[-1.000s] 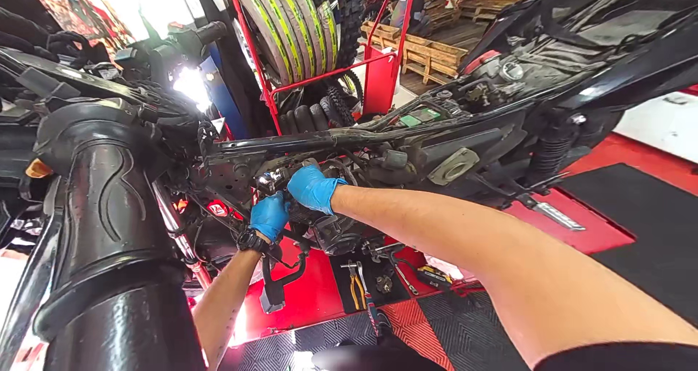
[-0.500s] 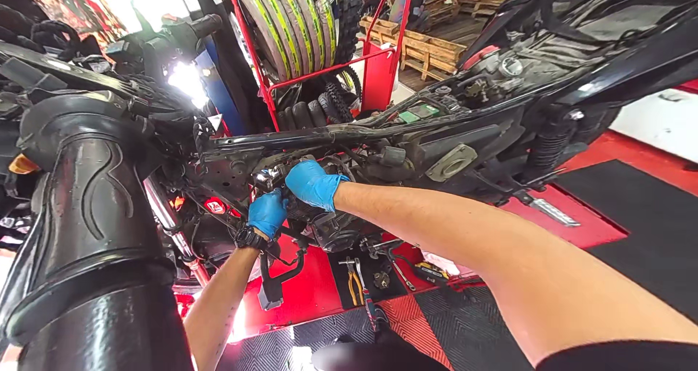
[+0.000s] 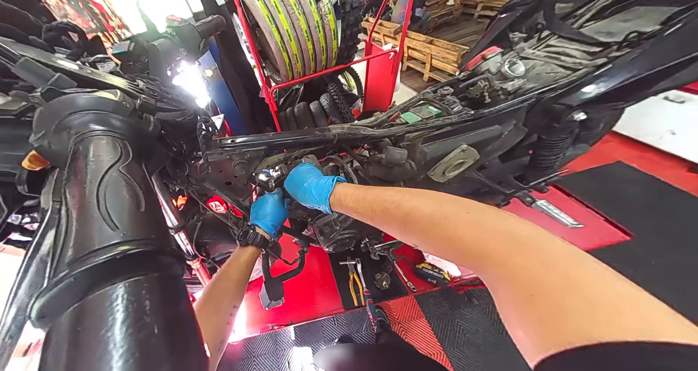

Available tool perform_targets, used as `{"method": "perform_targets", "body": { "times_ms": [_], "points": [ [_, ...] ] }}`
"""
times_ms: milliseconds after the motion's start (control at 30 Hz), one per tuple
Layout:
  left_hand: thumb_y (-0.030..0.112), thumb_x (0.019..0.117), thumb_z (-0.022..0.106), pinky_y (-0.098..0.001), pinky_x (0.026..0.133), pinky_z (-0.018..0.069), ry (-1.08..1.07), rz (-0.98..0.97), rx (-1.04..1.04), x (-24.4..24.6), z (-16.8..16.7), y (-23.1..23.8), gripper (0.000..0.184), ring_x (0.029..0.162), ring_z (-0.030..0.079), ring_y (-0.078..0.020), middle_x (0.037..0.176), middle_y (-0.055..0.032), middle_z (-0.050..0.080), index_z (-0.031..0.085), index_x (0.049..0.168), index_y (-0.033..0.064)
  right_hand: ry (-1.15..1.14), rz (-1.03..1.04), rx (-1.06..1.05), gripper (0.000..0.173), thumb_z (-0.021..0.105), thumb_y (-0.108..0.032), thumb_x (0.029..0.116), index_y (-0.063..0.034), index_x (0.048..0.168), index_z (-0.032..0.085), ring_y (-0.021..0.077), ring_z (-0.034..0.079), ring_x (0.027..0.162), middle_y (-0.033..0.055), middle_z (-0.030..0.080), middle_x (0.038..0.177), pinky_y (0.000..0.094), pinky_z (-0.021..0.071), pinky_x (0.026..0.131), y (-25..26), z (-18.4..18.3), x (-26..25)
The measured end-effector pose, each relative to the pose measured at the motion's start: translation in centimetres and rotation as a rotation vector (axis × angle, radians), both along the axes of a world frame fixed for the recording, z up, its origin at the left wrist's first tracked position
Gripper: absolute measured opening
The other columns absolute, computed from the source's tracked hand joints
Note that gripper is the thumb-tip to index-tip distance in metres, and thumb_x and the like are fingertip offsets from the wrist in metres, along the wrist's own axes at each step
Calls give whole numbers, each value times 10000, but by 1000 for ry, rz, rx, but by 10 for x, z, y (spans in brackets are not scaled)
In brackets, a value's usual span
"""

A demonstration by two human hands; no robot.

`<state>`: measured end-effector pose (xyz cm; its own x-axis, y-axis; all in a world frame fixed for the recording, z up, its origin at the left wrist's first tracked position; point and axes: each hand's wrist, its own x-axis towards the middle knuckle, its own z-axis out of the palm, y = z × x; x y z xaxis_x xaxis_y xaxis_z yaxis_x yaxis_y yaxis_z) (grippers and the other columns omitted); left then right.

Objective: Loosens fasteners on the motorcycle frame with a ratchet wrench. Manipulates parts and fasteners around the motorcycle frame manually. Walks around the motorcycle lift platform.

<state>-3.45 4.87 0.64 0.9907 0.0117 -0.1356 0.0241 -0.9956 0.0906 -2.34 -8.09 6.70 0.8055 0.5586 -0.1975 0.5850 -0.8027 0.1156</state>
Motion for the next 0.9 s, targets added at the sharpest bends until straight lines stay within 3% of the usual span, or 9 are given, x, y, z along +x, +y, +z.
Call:
{"method": "perform_targets", "body": {
  "times_ms": [633, 800, 833, 900],
  "points": [
    [383, 1071, 478, -598, 967, 523, 17, 2, -1, 3, 0, 0, 422, 1169, 676, -377, 1209, -191, 708, 628, 1330, 86, -39, 28, -17, 64, 585, 69, 919, 79, 956, 637, 422, 667, 942, 245, 645, 976, 560, 545, 735, -5, -5, 3],
    [516, 1077, 410, -603, 937, 523, 11, -9, 22, 5, 1, 6, 540, 1139, 686, -363, 1144, -185, 722, 701, 1145, 66, -48, 67, -33, 48, 608, 46, 917, 69, 947, 638, 418, 666, 947, 237, 645, 978, 556, 549, 750, -7, -2, 5],
    [545, 1068, 417, -603, 930, 527, -7, -9, 25, 4, 1, 6, 565, 1131, 689, -367, 1142, -188, 722, 695, 1156, 62, -68, 45, -39, 50, 601, 52, 917, 70, 949, 635, 415, 664, 940, 235, 643, 974, 552, 546, 742, -8, -3, 6],
    [531, 1054, 464, -608, 953, 526, -37, -25, 19, 1, 1, 4, 564, 1153, 682, -380, 1209, -196, 710, 636, 1324, 65, -85, 23, -47, 46, 606, 49, 911, 66, 942, 636, 414, 665, 920, 236, 643, 959, 551, 540, 717, -9, -8, 8]
  ]
}}
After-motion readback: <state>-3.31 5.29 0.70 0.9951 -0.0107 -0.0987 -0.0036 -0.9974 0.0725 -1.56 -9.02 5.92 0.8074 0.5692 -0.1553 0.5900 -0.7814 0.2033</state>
